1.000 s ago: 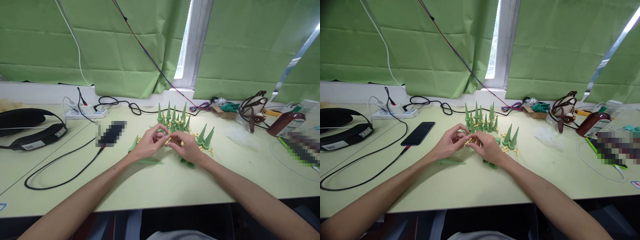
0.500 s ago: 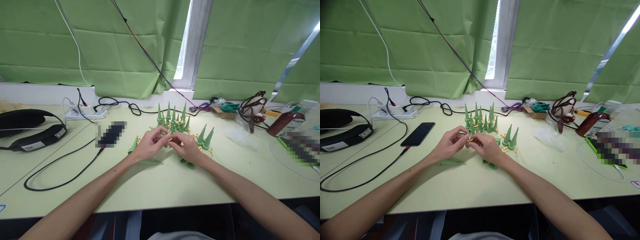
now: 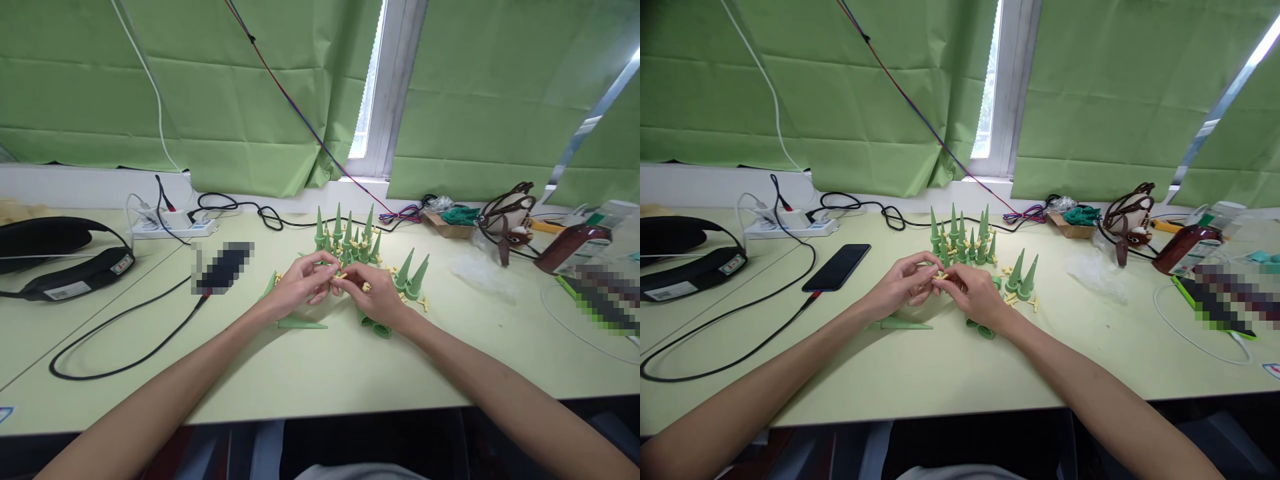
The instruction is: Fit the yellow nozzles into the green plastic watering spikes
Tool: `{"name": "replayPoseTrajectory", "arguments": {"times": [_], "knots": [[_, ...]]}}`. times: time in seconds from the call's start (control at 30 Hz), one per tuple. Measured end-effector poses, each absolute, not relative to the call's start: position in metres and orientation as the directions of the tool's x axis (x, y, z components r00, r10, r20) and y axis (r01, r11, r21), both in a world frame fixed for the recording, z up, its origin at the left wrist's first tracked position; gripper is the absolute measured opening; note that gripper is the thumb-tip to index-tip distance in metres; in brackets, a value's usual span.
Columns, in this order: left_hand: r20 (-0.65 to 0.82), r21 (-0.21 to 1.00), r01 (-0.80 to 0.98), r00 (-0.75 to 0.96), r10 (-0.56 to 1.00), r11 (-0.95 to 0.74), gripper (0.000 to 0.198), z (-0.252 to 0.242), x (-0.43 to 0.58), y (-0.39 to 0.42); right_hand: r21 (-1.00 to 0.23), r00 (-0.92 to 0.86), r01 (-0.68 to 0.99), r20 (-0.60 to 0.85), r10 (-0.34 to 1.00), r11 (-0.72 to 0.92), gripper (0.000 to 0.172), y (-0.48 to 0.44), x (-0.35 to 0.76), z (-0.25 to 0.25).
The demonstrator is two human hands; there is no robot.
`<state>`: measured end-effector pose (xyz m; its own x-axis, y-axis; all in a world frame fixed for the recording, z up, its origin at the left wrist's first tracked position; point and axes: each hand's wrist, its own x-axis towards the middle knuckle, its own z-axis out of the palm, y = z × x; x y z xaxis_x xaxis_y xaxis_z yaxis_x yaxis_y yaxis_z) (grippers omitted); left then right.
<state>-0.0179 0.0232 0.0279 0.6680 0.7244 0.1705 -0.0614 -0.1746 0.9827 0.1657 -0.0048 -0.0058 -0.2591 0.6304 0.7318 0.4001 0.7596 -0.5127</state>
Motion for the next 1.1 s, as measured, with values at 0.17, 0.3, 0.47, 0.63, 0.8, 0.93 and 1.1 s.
{"name": "replayPoseTrajectory", "arguments": {"times": [0.17,0.3,0.47,0.63,0.8,0.93,1.1], "knots": [[0.136,0.991,-0.096,0.652,0.746,-0.097,0.032,0.027,-0.016,0.025,-0.503,-0.242,0.419,0.740,0.627,0.756,0.015,-0.004,0.166,-0.006],[0.135,0.990,-0.057,0.637,0.759,-0.129,0.030,0.028,-0.016,0.023,-0.508,-0.245,0.423,0.733,0.634,0.750,0.015,-0.004,0.166,-0.007],[0.203,0.963,0.007,0.641,0.740,-0.270,0.028,0.031,-0.018,0.020,-0.537,-0.248,0.405,0.715,0.654,0.740,0.015,-0.004,0.166,-0.007],[0.305,0.899,0.101,0.556,0.773,-0.427,0.028,0.032,-0.018,0.020,-0.547,-0.209,0.420,0.718,0.664,0.724,0.017,-0.004,0.165,-0.007],[0.455,0.800,0.236,0.360,0.815,-0.551,0.025,0.028,-0.018,0.024,-0.615,-0.101,0.414,0.702,0.705,0.671,0.018,-0.004,0.165,-0.008],[0.497,0.713,0.387,0.309,0.811,-0.584,0.031,0.023,-0.020,0.028,-0.624,-0.066,0.428,0.700,0.711,0.654,0.017,-0.003,0.165,-0.009],[0.417,0.501,0.619,0.440,0.796,-0.605,0.030,0.019,-0.023,0.036,-0.604,-0.072,0.459,0.706,0.705,0.652,0.015,-0.002,0.165,-0.008]]}}
